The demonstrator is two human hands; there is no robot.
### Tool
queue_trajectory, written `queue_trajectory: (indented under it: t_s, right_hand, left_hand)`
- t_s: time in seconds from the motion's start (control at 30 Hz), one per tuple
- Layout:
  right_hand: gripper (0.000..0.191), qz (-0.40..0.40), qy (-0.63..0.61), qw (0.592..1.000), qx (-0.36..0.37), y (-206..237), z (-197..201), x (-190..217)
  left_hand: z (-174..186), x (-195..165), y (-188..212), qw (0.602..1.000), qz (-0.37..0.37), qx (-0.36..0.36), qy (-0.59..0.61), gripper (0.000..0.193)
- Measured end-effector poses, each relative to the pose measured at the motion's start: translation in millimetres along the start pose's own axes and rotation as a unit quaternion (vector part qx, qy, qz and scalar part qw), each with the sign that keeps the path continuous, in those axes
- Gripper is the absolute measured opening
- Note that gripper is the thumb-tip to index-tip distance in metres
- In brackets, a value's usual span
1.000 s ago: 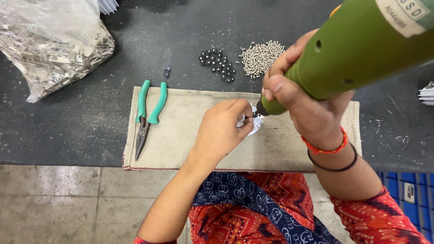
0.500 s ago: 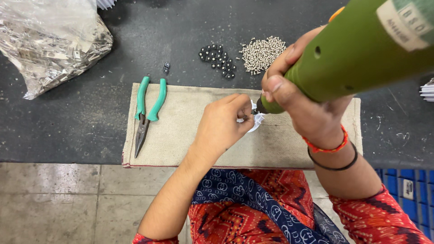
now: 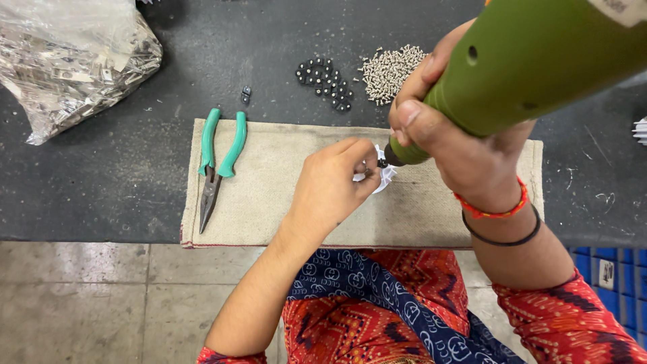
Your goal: The person assembles small white plastic lamp holder components at a factory workbench. They pick tiny screws and metal clips, position them on the white plastic part, and drive the screws in using a green electric screwdriver, repeating the process on successive parts.
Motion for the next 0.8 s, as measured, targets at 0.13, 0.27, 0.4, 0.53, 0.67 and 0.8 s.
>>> queue_trajectory:
  t_s: [0.13, 0.27, 0.4, 0.53, 0.67, 0.8]
  right_hand:
    - [0.028, 0.018, 0.028, 0.999, -0.001, 1.6, 1.2, -2.8]
    - [0.029, 0.025, -0.021, 0.999, -0.002, 3.9, 4.2, -3.9]
    - [0.032, 0.046, -0.055, 0.997, -0.022, 2.2, 12.9, 1.8]
    - [0.032, 0.023, -0.080, 0.996, -0.037, 5.2, 23.6, 11.6]
    - [0.036, 0.014, -0.086, 0.995, -0.047, 7.9, 21.9, 6.9]
    - [0.033, 0.027, -0.083, 0.995, -0.038, 8.9, 15.5, -4.5]
  left_hand:
    - [-0.7, 0.7, 1.0, 1.000, 0.007, 0.000, -0.015, 0.017]
    - [-2.9, 0.8, 2.9, 1.000, 0.008, -0.002, -0.025, 0.017]
    - [-0.9, 2.6, 9.5, 0.998, -0.041, -0.036, -0.019, 0.034]
    - [-8.6, 6.6, 20.4, 1.000, 0.011, -0.024, -0.004, 0.047]
    - [-18.1, 10.7, 29.8, 0.998, 0.001, -0.064, 0.003, 0.045]
    - [-20.3, 15.9, 33.1, 0.997, -0.003, -0.075, 0.009, 0.044]
Point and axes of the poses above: each hand's wrist, its own y-axis away from the middle knuckle, its own z-axis out of the back of the hand, x = y × z, the point moved 1 cm from there along -y, towards the middle knuckle, and after that the axes turned 7 degrees about y, right-handed, at the moved point
